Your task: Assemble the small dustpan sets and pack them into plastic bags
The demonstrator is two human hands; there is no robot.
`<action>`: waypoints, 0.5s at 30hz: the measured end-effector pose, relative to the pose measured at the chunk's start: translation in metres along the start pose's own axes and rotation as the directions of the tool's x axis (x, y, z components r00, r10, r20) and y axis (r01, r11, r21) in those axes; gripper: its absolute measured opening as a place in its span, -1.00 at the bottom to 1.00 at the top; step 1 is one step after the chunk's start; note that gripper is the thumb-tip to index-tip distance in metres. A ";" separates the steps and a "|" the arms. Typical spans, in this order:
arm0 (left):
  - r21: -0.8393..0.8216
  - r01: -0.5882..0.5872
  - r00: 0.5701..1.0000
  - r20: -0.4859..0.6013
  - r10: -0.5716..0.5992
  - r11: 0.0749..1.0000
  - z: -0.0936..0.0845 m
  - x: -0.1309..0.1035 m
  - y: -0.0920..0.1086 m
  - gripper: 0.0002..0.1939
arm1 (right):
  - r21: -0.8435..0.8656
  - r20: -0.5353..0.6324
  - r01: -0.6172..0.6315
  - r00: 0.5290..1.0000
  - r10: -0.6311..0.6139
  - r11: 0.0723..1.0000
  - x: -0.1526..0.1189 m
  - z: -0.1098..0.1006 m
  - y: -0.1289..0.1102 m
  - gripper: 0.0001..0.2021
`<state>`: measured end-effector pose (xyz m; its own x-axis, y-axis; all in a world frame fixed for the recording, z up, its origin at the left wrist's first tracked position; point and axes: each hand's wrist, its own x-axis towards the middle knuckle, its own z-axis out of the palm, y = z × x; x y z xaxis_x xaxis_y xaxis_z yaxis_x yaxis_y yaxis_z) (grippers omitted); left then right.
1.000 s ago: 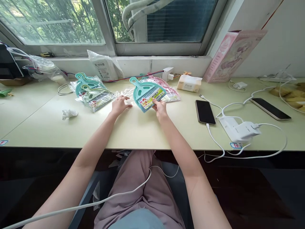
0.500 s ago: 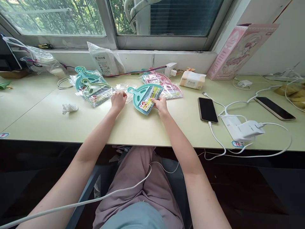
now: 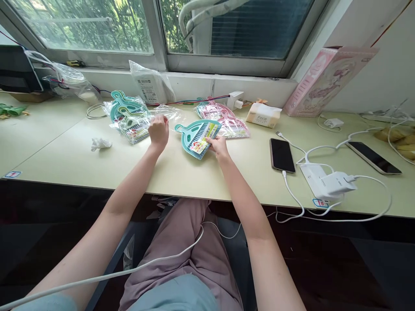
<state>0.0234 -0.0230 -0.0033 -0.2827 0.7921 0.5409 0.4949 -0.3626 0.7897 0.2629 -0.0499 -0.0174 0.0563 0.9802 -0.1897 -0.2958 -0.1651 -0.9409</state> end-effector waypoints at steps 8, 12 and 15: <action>-0.218 -0.109 0.958 0.237 0.161 0.970 0.010 -0.025 0.037 -0.85 | 0.164 0.036 0.041 0.998 -0.048 0.986 -0.003 0.001 0.002 -0.84; -0.207 -0.134 0.950 0.250 0.185 0.969 0.014 -0.040 0.050 -0.83 | 0.219 0.029 0.043 0.998 -0.051 0.975 -0.004 0.003 0.003 -0.89; -0.206 -0.084 0.995 0.027 0.092 0.975 0.017 -0.042 0.048 -0.59 | 0.260 0.031 0.060 0.997 -0.071 0.964 -0.005 0.005 0.003 -0.91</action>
<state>0.0727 -0.0650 0.0069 -0.2140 0.7685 0.6030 0.3368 -0.5214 0.7840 0.2570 -0.0542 -0.0176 0.0472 0.9924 -0.1135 -0.5300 -0.0714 -0.8450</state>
